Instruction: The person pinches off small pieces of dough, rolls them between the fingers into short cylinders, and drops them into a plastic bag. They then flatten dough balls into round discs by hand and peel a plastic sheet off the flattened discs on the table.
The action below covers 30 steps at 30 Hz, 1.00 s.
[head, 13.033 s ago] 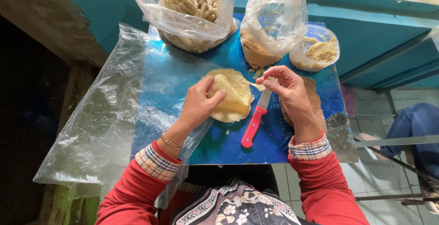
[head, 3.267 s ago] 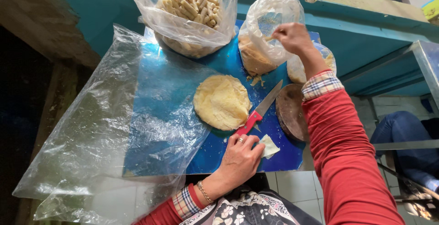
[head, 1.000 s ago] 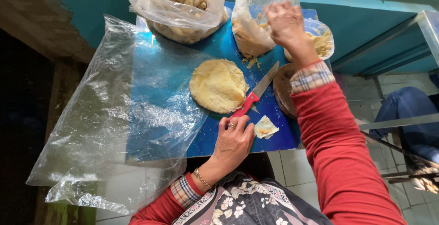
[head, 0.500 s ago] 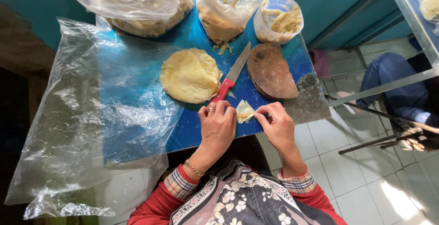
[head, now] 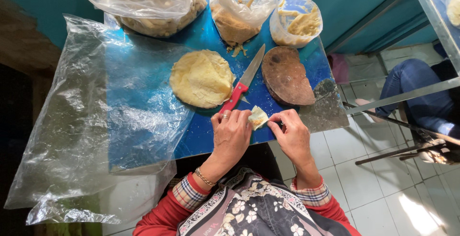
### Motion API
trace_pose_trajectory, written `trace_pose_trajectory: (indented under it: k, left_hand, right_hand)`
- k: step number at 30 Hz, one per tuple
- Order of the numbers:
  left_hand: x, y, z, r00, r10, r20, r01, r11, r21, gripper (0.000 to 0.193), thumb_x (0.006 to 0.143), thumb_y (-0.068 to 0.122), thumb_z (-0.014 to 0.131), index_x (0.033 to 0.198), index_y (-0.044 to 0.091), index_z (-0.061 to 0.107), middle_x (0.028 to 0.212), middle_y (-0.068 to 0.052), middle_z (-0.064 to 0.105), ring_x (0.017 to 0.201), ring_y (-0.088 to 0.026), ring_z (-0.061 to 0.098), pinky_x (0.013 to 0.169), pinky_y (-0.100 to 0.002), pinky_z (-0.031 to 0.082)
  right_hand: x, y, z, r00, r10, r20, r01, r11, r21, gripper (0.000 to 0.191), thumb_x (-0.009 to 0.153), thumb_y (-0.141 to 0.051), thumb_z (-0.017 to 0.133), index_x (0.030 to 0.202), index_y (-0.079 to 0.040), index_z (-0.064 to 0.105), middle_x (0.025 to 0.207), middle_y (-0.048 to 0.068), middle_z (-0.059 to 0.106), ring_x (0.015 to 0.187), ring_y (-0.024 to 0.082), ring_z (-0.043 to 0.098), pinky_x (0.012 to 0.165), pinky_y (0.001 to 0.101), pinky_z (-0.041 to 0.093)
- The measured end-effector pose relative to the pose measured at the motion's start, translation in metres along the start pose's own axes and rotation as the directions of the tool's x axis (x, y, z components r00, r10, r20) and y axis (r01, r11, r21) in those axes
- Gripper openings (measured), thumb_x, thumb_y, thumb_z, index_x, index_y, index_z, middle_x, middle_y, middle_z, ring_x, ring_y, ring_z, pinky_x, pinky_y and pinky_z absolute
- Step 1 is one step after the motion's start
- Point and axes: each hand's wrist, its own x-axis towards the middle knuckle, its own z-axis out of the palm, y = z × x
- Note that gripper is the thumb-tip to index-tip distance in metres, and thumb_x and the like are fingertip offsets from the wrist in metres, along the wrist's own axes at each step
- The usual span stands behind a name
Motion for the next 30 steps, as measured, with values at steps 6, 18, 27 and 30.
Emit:
trace_pose_trajectory:
  k: [6,18,27,30]
  left_hand:
    - [-0.002,0.006,0.005,0.99,0.14,0.01,-0.14,0.99,-0.015,0.022,0.086,0.019,0.075,0.106,0.017,0.065,0.104,-0.002,0.061,0.097,-0.023,0.057,0.092,-0.045,0.035]
    - [-0.003,0.001,0.01,0.988,0.132,0.084,-0.13,0.991,-0.033,0.023,0.087,0.023,0.075,0.107,0.016,0.066,0.103,-0.003,0.059,0.1,-0.024,0.057,0.094,-0.048,0.034]
    - [-0.004,0.002,0.006,0.984,0.162,0.069,-0.16,0.987,-0.031,0.026,0.088,0.021,0.073,0.113,0.015,0.068,0.106,-0.005,0.059,0.102,-0.024,0.057,0.096,-0.049,0.034]
    - [-0.003,0.003,0.007,0.984,0.158,0.08,-0.158,0.987,-0.009,0.024,0.091,0.02,0.072,0.114,0.016,0.069,0.105,-0.004,0.059,0.101,-0.024,0.057,0.096,-0.048,0.034]
  right_hand:
    - [0.011,0.015,0.001,0.993,0.068,0.102,-0.087,0.975,0.202,0.013,0.088,-0.015,0.076,0.097,-0.007,0.07,0.089,0.002,0.071,0.07,0.009,0.067,0.061,0.0265,0.054]
    - [0.011,0.051,0.021,0.973,0.068,0.218,-0.197,0.733,0.651,0.023,0.089,-0.004,0.076,0.11,-0.002,0.066,0.099,0.004,0.073,0.087,0.009,0.068,0.075,0.0251,0.057]
    - [-0.002,0.03,0.03,0.976,0.209,0.054,-0.21,0.865,0.456,0.028,0.085,-0.01,0.082,0.112,-0.005,0.077,0.092,-0.001,0.076,0.069,0.003,0.054,0.061,0.02,0.048]
    - [-0.003,0.029,0.028,0.976,0.21,0.051,-0.208,0.854,0.476,0.025,0.085,-0.01,0.081,0.11,-0.006,0.078,0.092,-0.003,0.075,0.067,0.002,0.052,0.06,0.0195,0.047]
